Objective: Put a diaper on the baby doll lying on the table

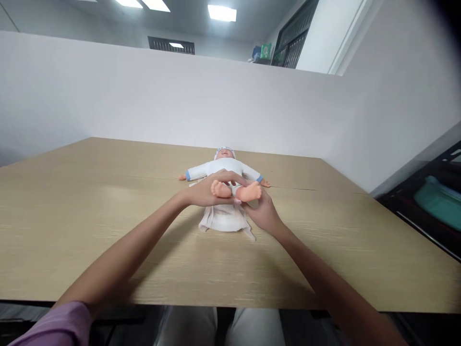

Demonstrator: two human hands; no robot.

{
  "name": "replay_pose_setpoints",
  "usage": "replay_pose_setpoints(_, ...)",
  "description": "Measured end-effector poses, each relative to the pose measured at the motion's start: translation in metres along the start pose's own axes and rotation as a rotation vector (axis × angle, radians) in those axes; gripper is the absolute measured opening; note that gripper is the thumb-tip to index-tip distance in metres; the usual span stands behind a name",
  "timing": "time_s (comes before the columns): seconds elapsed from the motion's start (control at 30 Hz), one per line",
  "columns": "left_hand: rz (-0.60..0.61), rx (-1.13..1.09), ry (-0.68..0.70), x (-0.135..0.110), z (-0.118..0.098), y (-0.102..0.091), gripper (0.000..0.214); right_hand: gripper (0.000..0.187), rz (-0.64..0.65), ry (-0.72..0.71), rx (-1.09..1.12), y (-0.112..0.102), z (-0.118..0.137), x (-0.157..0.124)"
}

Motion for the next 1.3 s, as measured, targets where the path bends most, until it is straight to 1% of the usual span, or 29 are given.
replay_pose_setpoints(0.03, -0.005, 0.010, -0.012, -0.009, 0.001, -0.002, 0.047, 0.038, 0.032, -0.024, -0.003, -0.003, -0.003, -0.001)
replay_pose_setpoints(0.1, -0.009, 0.020, -0.044, -0.030, 0.008, -0.006, 0.048, 0.046, 0.151, -0.134, -0.050, -0.011, -0.011, -0.006)
replay_pose_setpoints(0.17, 0.016, 0.020, -0.060, -0.053, 0.022, -0.007, 0.047, 0.050, 0.277, -0.273, -0.107, -0.019, -0.021, -0.014)
replay_pose_setpoints(0.23, 0.051, 0.011, -0.034, -0.076, 0.039, -0.004, 0.043, 0.048, 0.363, -0.378, -0.162, -0.023, -0.033, -0.024)
replay_pose_setpoints(0.33, 0.040, -0.013, 0.012, -0.103, 0.061, 0.007, 0.040, 0.044, 0.414, -0.456, -0.270, -0.023, -0.048, -0.036)
replay_pose_setpoints(0.43, 0.042, 0.036, 0.012, -0.116, 0.071, 0.016, 0.046, 0.039, 0.443, -0.480, -0.358, -0.021, -0.054, -0.039)
replay_pose_setpoints(0.57, 0.136, 0.175, 0.016, -0.122, 0.071, 0.017, 0.066, 0.038, 0.495, -0.454, -0.402, -0.021, -0.053, -0.036)
replay_pose_setpoints(0.67, 0.202, 0.255, -0.012, -0.127, 0.072, 0.012, 0.075, 0.046, 0.518, -0.435, -0.413, -0.023, -0.052, -0.037)
replay_pose_setpoints(0.77, 0.271, 0.302, -0.042, -0.130, 0.072, 0.009, 0.086, 0.051, 0.525, -0.422, -0.426, -0.023, -0.049, -0.039)
replay_pose_setpoints(0.87, 0.317, 0.325, -0.080, -0.131, 0.069, 0.008, 0.095, 0.050, 0.544, -0.404, -0.434, -0.023, -0.045, -0.040)
replay_pose_setpoints(0.93, 0.318, 0.329, -0.082, -0.129, 0.066, 0.008, 0.088, 0.047, 0.562, -0.383, -0.425, -0.024, -0.044, -0.041)
replay_pose_setpoints(1.0, 0.317, 0.331, -0.081, -0.127, 0.063, 0.008, 0.074, 0.046, 0.586, -0.345, -0.399, -0.025, -0.045, -0.041)
replay_pose_setpoints(1.1, 0.310, 0.309, -0.141, -0.125, 0.061, 0.008, 0.057, 0.046, 0.626, -0.260, -0.315, -0.028, -0.052, -0.039)
replay_pose_setpoints(1.2, 0.244, 0.254, -0.213, -0.120, 0.054, 0.009, 0.047, 0.047, 0.651, -0.173, -0.198, -0.032, -0.056, -0.035)
replay_pose_setpoints(1.27, 0.204, 0.241, -0.247, -0.114, 0.046, 0.014, 0.039, 0.044, 0.651, -0.119, -0.147, -0.034, -0.052, -0.032)
replay_pose_setpoints(1.3, 0.192, 0.251, -0.270, -0.111, 0.042, 0.018, 0.040, 0.041, 0.643, -0.099, -0.141, -0.033, -0.048, -0.032)
Point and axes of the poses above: each hand's wrist, its own x-axis towards the middle knuckle, its own y-axis out of the palm, z = x × y, the point moved 3 cm from there along x, towards the middle knuckle, and after that the axes turned 1 degree about -z, right-handed, at the moved point
